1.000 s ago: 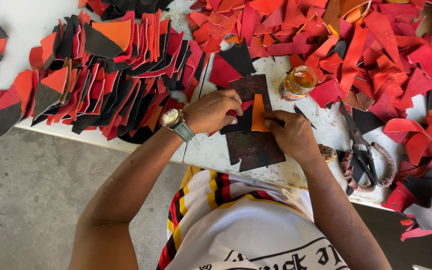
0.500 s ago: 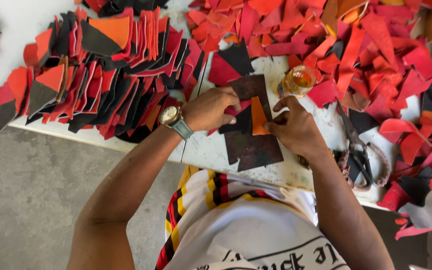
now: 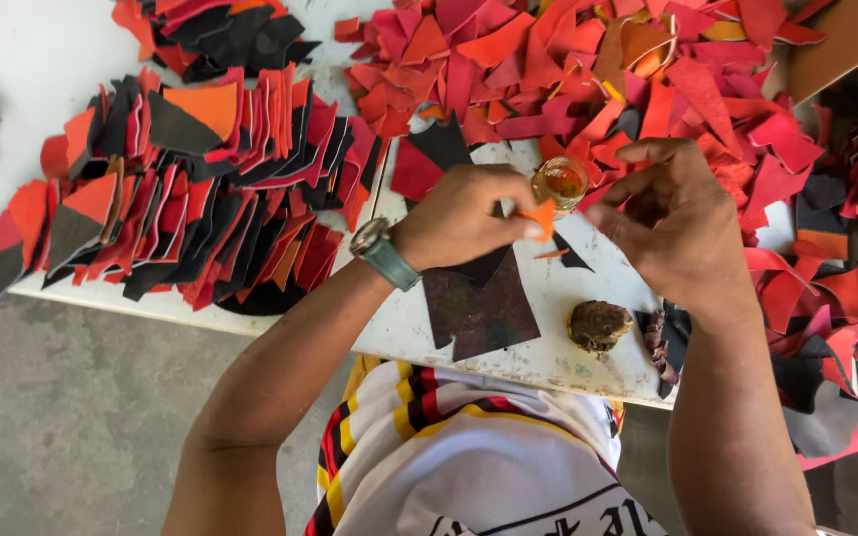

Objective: The person sits at a table covered with red, black and orange foam scraps and assembles a mosaic on a dark rectangular board, picking scraps one at a time and pressing them onto the board. They occasionally trim a scrap with scissors and dip pieces into a jar of glue before placing them.

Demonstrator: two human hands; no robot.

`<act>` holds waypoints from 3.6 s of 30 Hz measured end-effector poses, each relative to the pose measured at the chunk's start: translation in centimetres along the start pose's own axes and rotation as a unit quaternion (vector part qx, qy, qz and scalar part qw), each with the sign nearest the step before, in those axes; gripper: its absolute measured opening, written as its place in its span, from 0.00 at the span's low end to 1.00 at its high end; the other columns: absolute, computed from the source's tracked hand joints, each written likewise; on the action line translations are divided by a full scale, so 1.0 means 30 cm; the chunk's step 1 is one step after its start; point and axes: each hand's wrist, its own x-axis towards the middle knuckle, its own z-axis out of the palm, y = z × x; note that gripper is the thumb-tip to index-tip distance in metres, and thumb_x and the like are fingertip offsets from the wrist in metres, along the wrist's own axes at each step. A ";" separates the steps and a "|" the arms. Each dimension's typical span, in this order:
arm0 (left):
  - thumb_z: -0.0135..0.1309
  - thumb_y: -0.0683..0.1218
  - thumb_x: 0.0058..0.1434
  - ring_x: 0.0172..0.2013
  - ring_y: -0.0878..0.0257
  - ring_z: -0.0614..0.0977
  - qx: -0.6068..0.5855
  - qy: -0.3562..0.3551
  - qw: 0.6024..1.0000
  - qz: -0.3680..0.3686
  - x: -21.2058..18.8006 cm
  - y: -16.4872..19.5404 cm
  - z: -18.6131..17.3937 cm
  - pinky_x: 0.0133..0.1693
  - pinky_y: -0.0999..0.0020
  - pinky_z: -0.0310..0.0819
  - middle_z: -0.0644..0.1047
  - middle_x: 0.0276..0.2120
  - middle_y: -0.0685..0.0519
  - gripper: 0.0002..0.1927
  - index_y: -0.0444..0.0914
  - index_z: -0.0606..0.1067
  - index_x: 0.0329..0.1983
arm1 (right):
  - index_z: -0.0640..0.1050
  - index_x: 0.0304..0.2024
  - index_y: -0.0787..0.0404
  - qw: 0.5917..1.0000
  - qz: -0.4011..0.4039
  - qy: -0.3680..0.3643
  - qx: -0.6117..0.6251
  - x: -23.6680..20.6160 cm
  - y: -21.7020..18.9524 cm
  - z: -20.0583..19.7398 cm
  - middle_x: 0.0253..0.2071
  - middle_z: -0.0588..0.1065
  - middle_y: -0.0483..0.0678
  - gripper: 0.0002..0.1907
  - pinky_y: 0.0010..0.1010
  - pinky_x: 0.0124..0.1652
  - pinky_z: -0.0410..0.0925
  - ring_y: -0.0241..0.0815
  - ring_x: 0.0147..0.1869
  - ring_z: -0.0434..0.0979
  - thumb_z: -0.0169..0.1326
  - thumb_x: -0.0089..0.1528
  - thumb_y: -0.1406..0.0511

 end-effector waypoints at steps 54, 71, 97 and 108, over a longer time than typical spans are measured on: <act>0.52 0.31 0.70 0.51 0.61 0.84 -0.710 0.040 0.700 -0.067 0.016 0.159 0.285 0.54 0.67 0.79 0.80 0.54 0.44 0.19 0.31 0.74 0.63 | 0.80 0.53 0.51 0.946 -0.297 0.100 -0.079 -0.265 -0.037 -0.182 0.63 0.62 0.57 0.32 0.47 0.68 0.61 0.58 0.69 0.63 0.61 0.45 0.74; 0.52 0.31 0.70 0.52 0.60 0.84 -0.730 0.033 0.679 -0.067 0.016 0.163 0.281 0.53 0.67 0.78 0.80 0.56 0.42 0.18 0.31 0.74 0.64 | 0.80 0.55 0.50 0.941 -0.301 0.114 -0.102 -0.287 -0.042 -0.136 0.63 0.65 0.59 0.34 0.52 0.67 0.61 0.60 0.68 0.64 0.61 0.44 0.74; 0.57 0.29 0.67 0.50 0.64 0.81 -0.636 0.126 0.761 0.003 -0.036 0.132 0.208 0.57 0.68 0.75 0.81 0.52 0.48 0.18 0.31 0.78 0.59 | 0.78 0.59 0.52 0.987 -0.146 0.003 0.061 -0.220 0.024 -0.143 0.65 0.65 0.55 0.33 0.46 0.68 0.58 0.56 0.70 0.63 0.61 0.49 0.70; 0.58 0.30 0.67 0.49 0.64 0.82 -0.599 0.182 0.779 -0.022 -0.191 0.049 0.050 0.55 0.70 0.75 0.81 0.50 0.47 0.16 0.30 0.78 0.58 | 0.80 0.54 0.47 0.894 -0.087 -0.186 -0.398 0.184 0.147 0.045 0.63 0.64 0.50 0.34 0.57 0.60 0.55 0.56 0.68 0.57 0.69 0.43 0.56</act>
